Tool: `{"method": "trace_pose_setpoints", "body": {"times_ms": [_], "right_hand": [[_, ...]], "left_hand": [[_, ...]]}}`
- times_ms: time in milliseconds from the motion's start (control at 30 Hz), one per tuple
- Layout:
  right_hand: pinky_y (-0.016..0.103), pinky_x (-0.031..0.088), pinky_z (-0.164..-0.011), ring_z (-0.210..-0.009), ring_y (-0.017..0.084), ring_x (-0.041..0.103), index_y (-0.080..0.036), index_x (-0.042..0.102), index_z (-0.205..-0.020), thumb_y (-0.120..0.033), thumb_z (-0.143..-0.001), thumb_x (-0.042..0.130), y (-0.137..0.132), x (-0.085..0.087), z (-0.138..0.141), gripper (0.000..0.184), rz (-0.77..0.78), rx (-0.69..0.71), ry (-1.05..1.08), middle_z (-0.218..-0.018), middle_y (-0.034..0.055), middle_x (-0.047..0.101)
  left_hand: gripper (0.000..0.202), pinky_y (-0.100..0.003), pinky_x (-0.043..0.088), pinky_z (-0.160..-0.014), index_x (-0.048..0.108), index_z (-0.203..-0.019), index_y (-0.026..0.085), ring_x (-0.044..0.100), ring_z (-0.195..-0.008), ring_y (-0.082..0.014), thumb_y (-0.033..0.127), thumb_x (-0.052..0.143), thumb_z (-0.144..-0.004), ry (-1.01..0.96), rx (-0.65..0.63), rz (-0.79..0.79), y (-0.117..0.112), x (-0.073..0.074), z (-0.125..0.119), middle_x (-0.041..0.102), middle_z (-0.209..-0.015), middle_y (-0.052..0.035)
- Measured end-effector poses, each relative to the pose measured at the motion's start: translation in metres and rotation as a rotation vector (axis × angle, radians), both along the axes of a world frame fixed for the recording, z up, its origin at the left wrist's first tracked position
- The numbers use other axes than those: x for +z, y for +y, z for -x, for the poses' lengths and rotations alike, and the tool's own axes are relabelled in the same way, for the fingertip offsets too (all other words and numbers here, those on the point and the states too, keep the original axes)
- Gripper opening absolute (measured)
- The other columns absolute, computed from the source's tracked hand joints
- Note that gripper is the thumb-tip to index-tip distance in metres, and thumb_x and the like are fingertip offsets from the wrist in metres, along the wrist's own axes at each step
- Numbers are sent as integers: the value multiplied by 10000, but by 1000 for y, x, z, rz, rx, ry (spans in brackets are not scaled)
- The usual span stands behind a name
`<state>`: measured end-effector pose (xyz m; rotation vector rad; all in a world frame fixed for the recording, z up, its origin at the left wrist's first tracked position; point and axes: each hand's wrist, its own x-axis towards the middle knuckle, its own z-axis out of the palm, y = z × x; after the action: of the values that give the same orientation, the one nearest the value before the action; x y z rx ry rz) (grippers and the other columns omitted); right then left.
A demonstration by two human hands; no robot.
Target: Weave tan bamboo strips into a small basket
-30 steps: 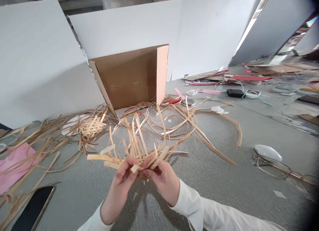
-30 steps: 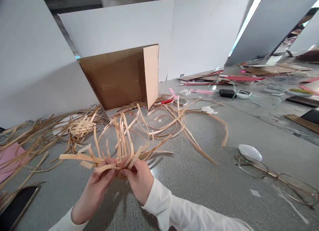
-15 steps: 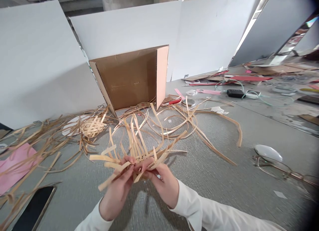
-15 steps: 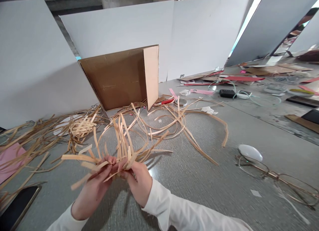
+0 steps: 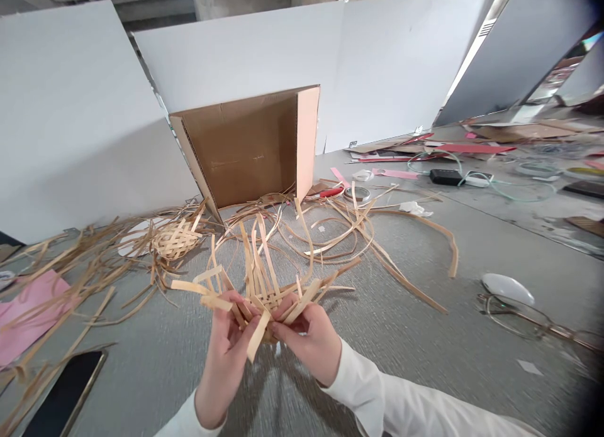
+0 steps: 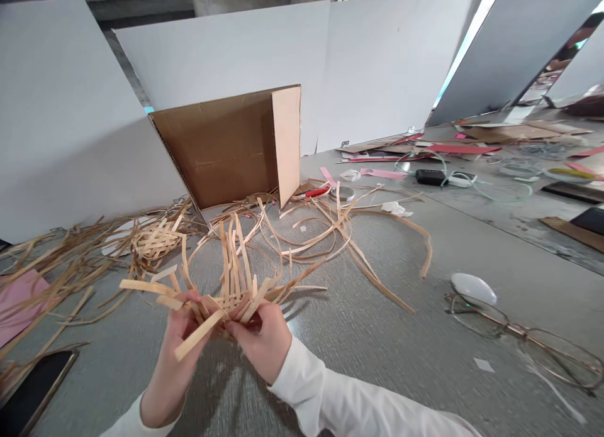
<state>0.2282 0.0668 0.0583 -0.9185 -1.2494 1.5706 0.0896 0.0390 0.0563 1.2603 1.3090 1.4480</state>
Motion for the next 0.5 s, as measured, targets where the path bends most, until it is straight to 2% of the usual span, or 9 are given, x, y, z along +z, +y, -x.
{"method": "trace_pose_setpoints", "body": {"times_ms": [100, 200, 333, 400, 500], "right_hand": [[267, 495, -607, -618, 162, 614, -167, 553, -624, -193, -606, 634, 1, 0, 0, 87, 41, -1, 31, -609, 1, 615], [252, 480, -587, -600, 152, 601, -166, 552, -619, -144, -588, 623, 2, -1, 1, 81, 51, -8, 23, -595, -7, 605], [223, 447, -522, -523, 120, 547, -172, 516, -586, -117, -588, 601, 2, -1, 1, 102, 17, 7, -10, -522, -38, 535], [215, 432, -495, -500, 112, 524, -171, 509, -596, -114, -604, 585, 2, 2, 0, 96, -38, 36, -68, -510, -41, 513], [216, 433, -495, -522, 114, 521, -164, 537, -686, -124, -647, 559, 1, 4, -4, 60, -199, 60, -179, -563, -20, 538]], "left_hand": [[373, -271, 486, -698, 519, -1099, 228, 608, -744, -160, 300, 616, -746, 97, -23, 79, 2, 4, 1, 638, -838, -14], [237, -264, 479, -683, 638, -935, 181, 610, -765, -184, 319, 591, -748, 180, -105, 132, 4, 6, 3, 664, -814, -44], [145, -221, 457, -606, 650, -814, 178, 582, -660, -149, 291, 605, -735, 211, -95, 131, 3, 6, 4, 644, -710, -14], [104, -210, 451, -609, 638, -781, 181, 571, -656, -138, 266, 616, -726, 194, -106, 122, 1, 6, 3, 628, -698, -2], [81, -201, 440, -602, 618, -728, 179, 549, -640, -127, 259, 608, -730, 167, -122, 109, 0, 10, 1, 602, -665, 8]]}}
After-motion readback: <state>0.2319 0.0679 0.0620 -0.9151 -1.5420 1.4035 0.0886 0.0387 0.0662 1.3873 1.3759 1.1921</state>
